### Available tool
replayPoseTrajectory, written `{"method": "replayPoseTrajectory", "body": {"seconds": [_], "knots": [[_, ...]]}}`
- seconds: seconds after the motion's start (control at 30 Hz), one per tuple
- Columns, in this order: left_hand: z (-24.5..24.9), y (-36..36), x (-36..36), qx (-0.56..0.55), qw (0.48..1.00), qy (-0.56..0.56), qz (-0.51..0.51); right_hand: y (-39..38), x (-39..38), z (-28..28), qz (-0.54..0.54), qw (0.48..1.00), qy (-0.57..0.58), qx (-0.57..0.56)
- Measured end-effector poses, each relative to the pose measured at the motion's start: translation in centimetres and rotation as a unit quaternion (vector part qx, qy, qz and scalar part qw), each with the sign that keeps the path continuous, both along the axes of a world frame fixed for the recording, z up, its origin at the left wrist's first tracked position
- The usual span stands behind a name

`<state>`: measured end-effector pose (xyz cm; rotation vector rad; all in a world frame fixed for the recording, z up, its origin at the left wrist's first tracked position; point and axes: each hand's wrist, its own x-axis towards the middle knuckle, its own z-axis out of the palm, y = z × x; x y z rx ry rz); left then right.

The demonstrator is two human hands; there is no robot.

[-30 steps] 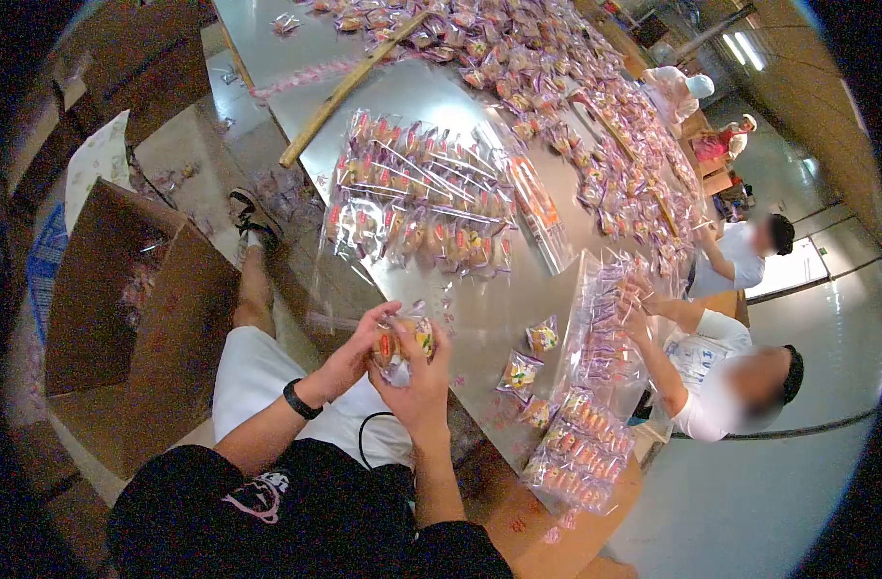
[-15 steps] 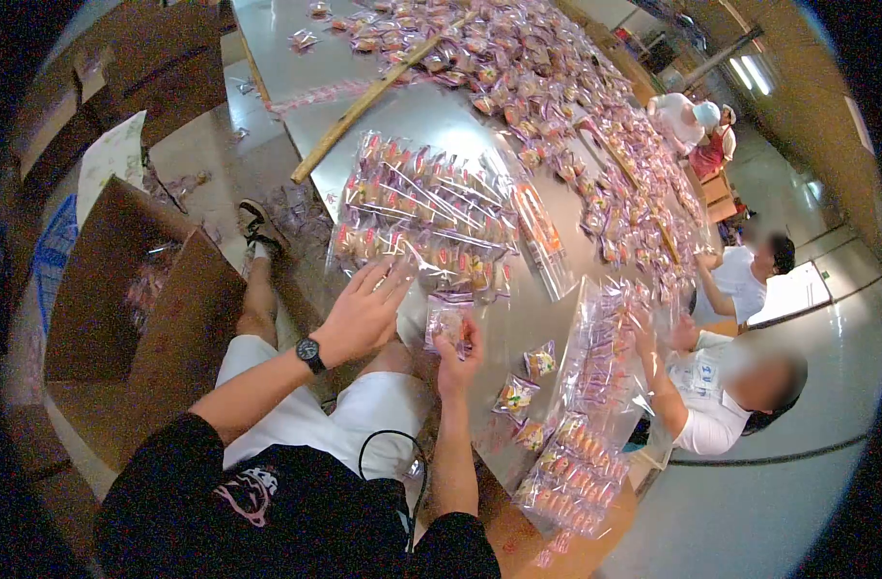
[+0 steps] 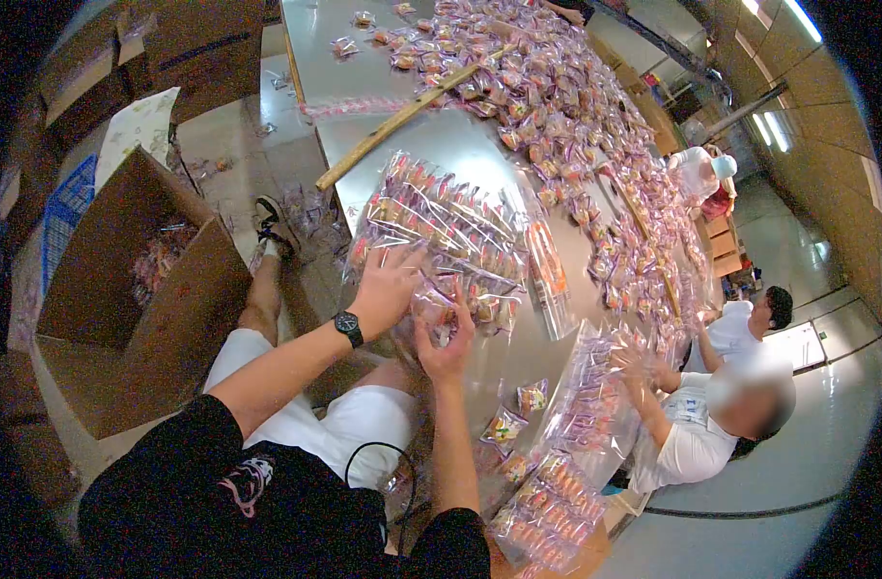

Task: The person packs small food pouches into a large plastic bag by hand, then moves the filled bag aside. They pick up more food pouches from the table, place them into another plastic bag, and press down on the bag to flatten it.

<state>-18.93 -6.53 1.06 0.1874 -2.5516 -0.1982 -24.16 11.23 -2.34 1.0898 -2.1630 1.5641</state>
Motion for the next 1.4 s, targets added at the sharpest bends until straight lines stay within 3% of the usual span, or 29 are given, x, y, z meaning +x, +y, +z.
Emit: {"method": "replayPoseTrajectory", "body": {"seconds": [0.07, 0.13, 0.23, 0.43, 0.53, 0.73, 0.93, 1.03, 1.13, 1.4], "knots": [[-0.3, 0.3, -0.5, 0.018, 0.997, 0.078, 0.020, 0.2, -1.3, -0.8, -0.032, 0.996, 0.080, 0.024], [-0.1, 0.4, -0.5, 0.031, 0.996, 0.077, 0.020, 0.3, -1.9, -0.1, -0.093, 0.977, 0.169, 0.088], [0.2, 0.4, -0.3, 0.068, 0.996, 0.057, 0.007, 0.3, -2.4, -0.1, -0.092, 0.959, 0.250, 0.100], [-0.9, -0.1, -0.9, 0.098, 0.995, 0.030, 0.001, -0.4, -2.6, -0.3, -0.139, 0.945, 0.283, 0.091], [-1.1, -0.5, -1.1, 0.089, 0.995, 0.048, 0.006, -0.8, -2.7, 0.0, -0.162, 0.949, 0.238, 0.127], [-0.1, -1.0, -0.7, 0.086, 0.996, -0.023, 0.019, -1.6, -3.0, 0.8, -0.140, 0.945, 0.249, 0.160], [0.1, -1.4, -0.2, 0.062, 0.997, 0.031, 0.024, -2.3, -5.0, 0.2, 0.014, 0.967, 0.246, 0.057], [-0.5, -1.4, -0.4, 0.053, 0.997, 0.046, 0.020, -2.8, -6.5, -0.2, 0.085, 0.948, 0.304, 0.033], [-0.7, -1.6, -0.5, 0.051, 0.998, 0.021, 0.017, -3.0, -7.0, -0.1, 0.094, 0.930, 0.351, 0.050], [-0.8, -1.8, -0.6, 0.063, 0.997, 0.038, 0.024, -2.4, -6.8, 2.1, 0.113, 0.944, 0.287, 0.118]]}}
